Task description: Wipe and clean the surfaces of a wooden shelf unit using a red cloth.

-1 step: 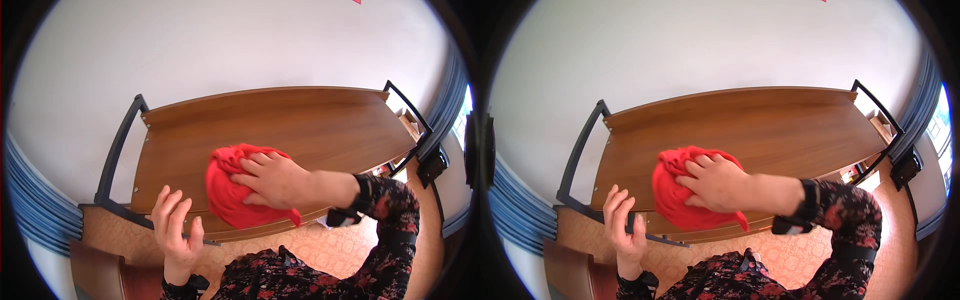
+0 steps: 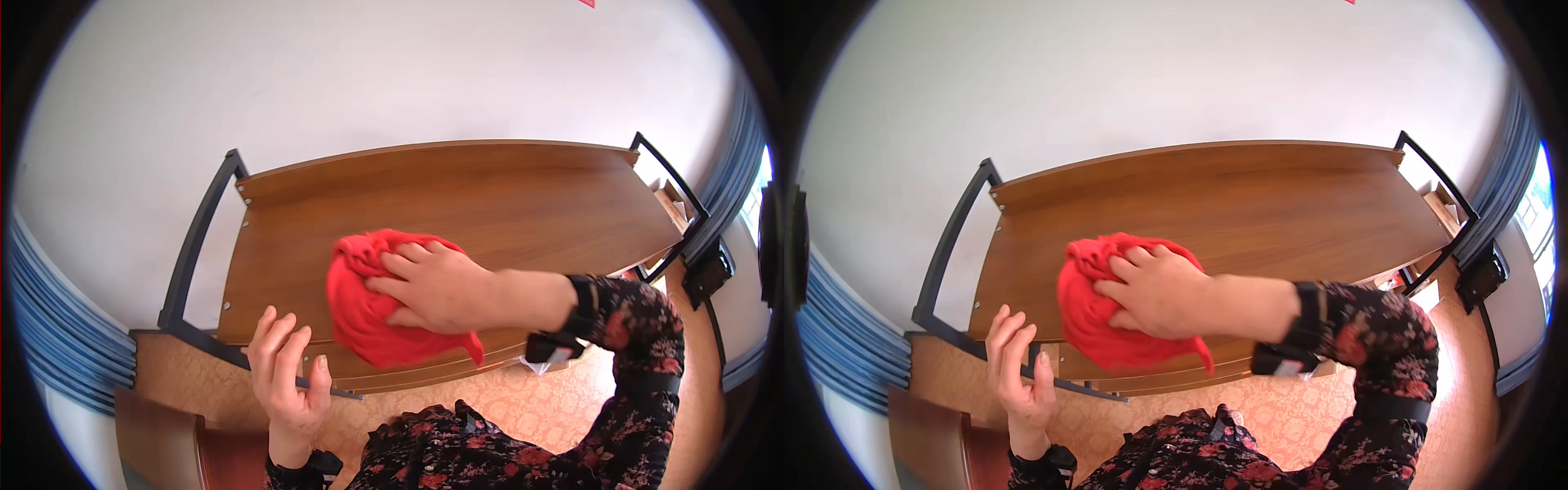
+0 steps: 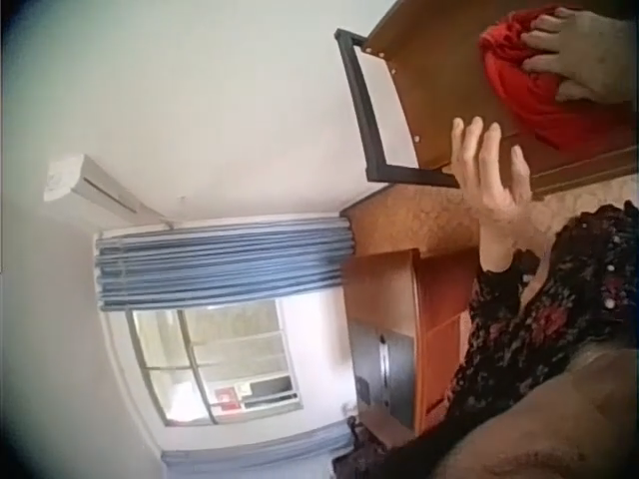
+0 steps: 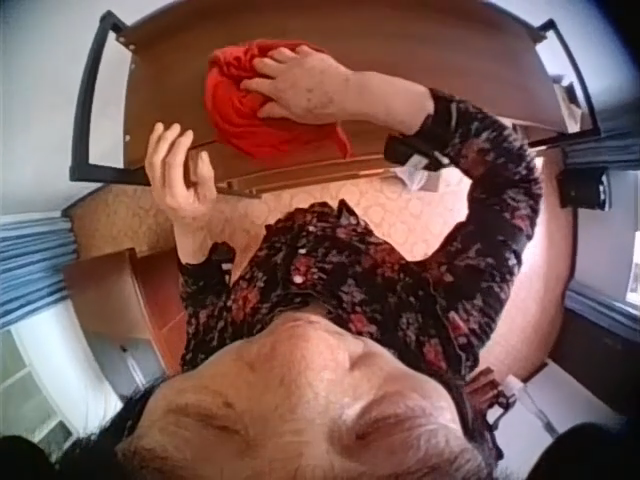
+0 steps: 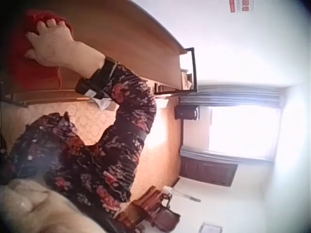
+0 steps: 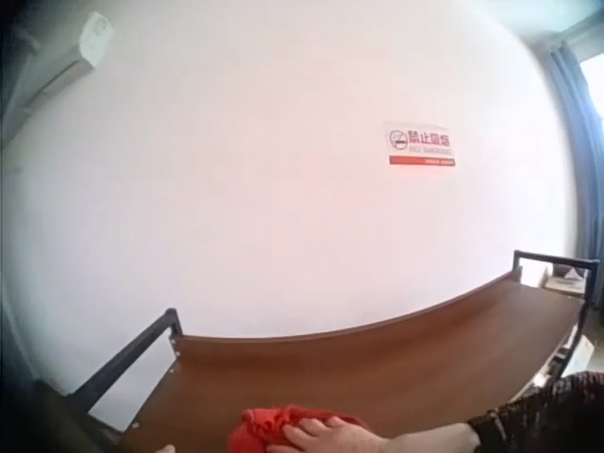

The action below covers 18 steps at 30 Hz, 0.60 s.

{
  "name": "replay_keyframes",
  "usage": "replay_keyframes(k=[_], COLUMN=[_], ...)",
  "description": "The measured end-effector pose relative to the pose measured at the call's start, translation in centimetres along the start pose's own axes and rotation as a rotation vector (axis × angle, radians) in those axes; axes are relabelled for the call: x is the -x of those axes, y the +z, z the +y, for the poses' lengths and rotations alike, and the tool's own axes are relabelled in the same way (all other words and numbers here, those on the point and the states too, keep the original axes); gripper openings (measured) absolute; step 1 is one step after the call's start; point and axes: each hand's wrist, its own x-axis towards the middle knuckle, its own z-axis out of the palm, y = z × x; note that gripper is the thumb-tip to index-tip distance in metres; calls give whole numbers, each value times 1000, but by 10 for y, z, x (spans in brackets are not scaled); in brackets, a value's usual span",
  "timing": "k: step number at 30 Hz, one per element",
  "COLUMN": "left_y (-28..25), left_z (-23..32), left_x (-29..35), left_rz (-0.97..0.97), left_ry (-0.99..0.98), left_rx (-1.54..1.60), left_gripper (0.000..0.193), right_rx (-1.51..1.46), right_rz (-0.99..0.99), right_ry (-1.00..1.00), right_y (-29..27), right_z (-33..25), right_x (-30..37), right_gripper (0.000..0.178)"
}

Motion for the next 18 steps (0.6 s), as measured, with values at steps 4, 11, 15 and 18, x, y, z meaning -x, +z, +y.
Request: replay_keyframes(k=[4,11,15,18], left_y=[0,5,-9,-20], left_z=[16,27,0,-17], left_x=[24,38,35,45], left_rz=[-62,-126,-102,-47], left_ry=[-76,-128,-130,-196], left_rx=[-17,18,-20,-87], left_gripper=[29,30,31,28], right_rx=[-10,-63,-85,-41], right_rz=[-75,-183,-181,-197], right_ry=[23,-2,171,277], right_y=[8,15,16,25], right_z=[-4,4,43,52], right_x=[-67,-168,-168,-126], right_gripper=[54,57,59,61])
